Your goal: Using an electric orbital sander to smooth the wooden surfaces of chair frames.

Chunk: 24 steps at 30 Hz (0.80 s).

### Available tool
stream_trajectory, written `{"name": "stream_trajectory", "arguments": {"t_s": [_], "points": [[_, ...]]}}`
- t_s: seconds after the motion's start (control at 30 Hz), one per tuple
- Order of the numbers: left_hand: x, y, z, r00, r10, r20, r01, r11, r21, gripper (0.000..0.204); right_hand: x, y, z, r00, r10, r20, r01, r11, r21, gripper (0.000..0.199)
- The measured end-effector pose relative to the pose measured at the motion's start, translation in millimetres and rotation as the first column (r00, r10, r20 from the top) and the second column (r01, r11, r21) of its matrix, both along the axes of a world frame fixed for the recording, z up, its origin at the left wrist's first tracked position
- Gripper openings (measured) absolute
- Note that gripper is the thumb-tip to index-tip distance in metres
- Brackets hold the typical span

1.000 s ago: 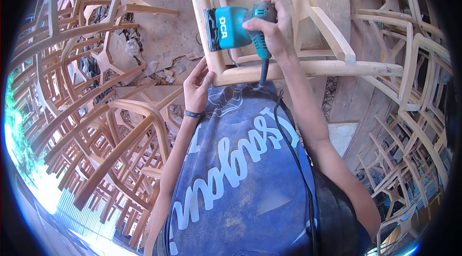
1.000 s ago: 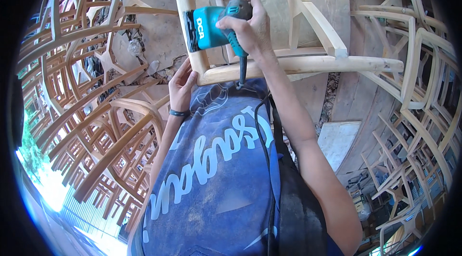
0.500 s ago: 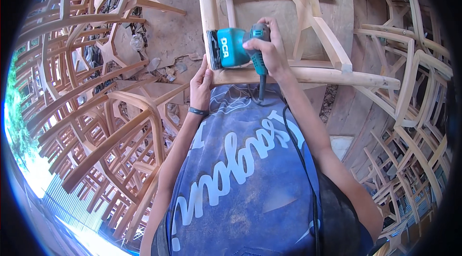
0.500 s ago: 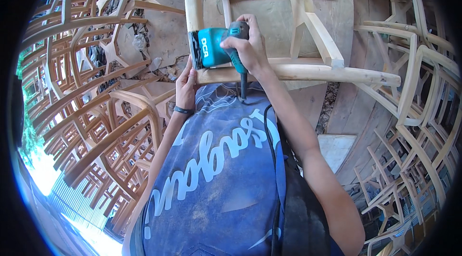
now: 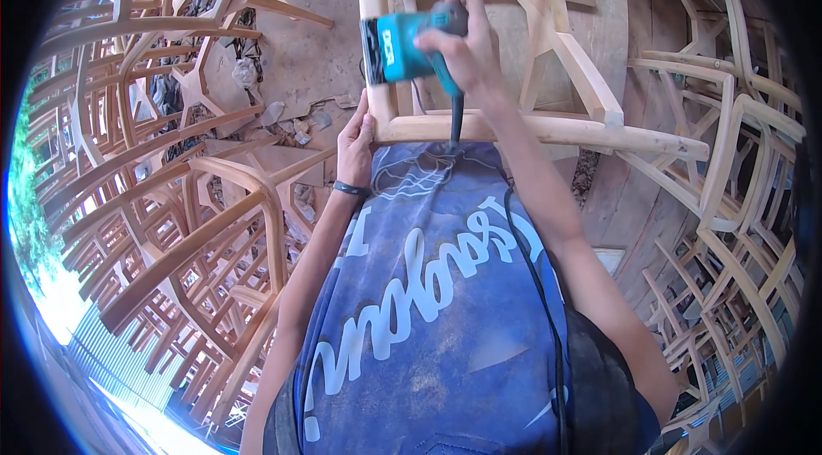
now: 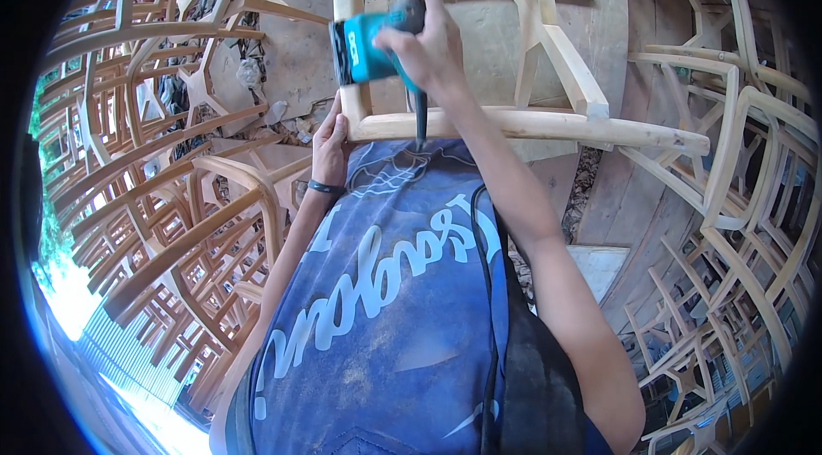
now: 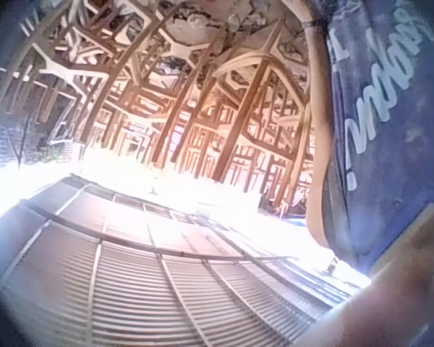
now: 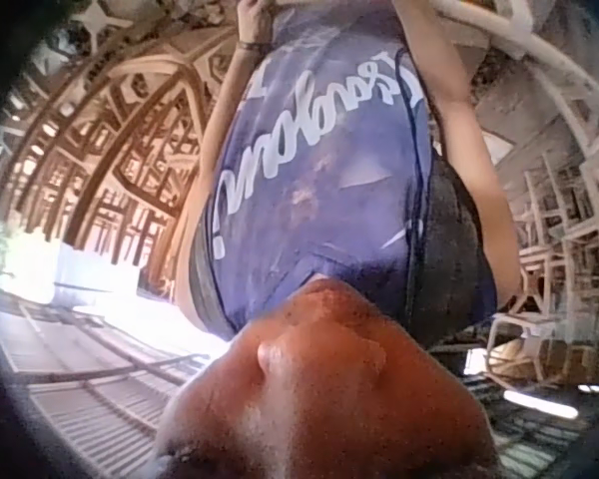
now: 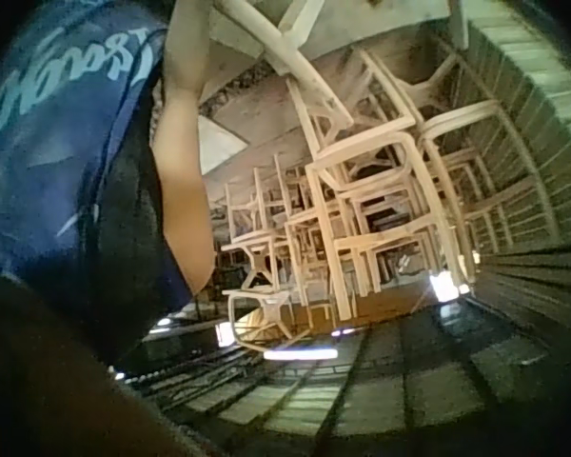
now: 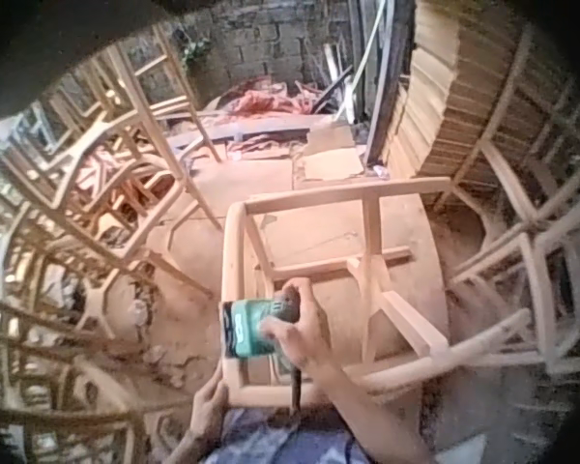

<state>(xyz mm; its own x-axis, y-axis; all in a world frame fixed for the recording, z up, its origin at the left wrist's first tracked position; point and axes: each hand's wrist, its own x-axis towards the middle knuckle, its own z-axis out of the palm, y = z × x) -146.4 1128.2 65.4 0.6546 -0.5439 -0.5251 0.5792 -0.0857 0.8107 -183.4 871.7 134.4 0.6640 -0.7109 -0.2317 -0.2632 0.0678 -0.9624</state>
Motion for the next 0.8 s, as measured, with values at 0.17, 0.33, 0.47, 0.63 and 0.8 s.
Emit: {"name": "stream_trajectory", "arguments": {"t_s": [0.17, 0.33, 0.47, 0.63, 0.8], "points": [[4, 3, 0, 0.980, 0.046, -0.192, -0.070, 0.990, -0.121, 0.061, -4, 20, 22, 0.993, 0.100, -0.066, -0.108, 0.985, -0.131, 0.057], [4, 1, 7, 0.949, 0.044, -0.313, -0.102, 0.980, -0.172, 0.058, -3, 32, 39, 0.983, 0.133, -0.125, -0.157, 0.964, -0.213, 0.053], [7, 0, 6, 0.947, 0.030, -0.320, -0.092, 0.980, -0.179, 0.058, 31, 17, 38, 0.987, 0.078, -0.143, -0.127, 0.917, -0.378, 0.052], [16, 8, -1, 0.906, -0.054, -0.419, -0.062, 0.964, -0.257, 0.057, 3, 61, 59, 0.956, 0.201, -0.211, -0.274, 0.872, -0.407, 0.049], [20, 8, -5, 0.878, -0.102, -0.467, -0.054, 0.950, -0.309, 0.059, 36, 48, 60, 0.964, 0.127, -0.234, -0.236, 0.813, -0.533, 0.047]]}}
